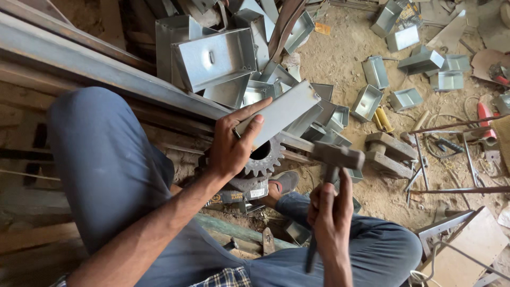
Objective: The person holds small metal boxes and strikes their edges with a hammer while resting them on a metal gear to straighten or shape them.
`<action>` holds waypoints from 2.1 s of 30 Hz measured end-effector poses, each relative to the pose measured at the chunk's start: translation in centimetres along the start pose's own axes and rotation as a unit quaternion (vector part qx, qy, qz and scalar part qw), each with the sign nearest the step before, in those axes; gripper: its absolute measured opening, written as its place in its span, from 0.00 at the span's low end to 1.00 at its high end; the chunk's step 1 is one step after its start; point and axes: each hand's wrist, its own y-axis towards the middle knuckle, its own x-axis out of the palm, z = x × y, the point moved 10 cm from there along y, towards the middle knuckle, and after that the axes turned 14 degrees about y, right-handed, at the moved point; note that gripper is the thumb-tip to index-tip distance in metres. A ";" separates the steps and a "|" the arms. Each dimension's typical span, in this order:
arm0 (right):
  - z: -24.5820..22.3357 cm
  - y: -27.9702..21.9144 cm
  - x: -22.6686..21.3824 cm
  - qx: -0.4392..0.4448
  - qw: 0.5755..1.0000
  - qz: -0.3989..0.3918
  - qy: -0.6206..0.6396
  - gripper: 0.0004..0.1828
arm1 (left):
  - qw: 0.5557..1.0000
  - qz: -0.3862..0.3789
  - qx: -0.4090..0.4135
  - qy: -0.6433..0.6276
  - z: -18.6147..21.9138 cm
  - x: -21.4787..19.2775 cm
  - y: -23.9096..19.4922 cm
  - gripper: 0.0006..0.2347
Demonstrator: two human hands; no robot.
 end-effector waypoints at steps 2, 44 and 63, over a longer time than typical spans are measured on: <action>-3.5 0.1 1.4 -0.043 0.984 -0.022 -0.172 0.28 | 0.996 0.036 0.072 0.030 1.7 -0.6 -0.2 0.18; -14.1 -1.6 1.0 -0.245 0.940 0.044 -0.235 0.14 | 0.993 0.058 0.026 0.099 4.3 -2.0 -4.1 0.18; -15.4 -0.2 3.8 -0.289 0.889 -0.013 -0.354 0.12 | 0.982 0.044 0.002 0.182 5.6 -2.4 -5.0 0.19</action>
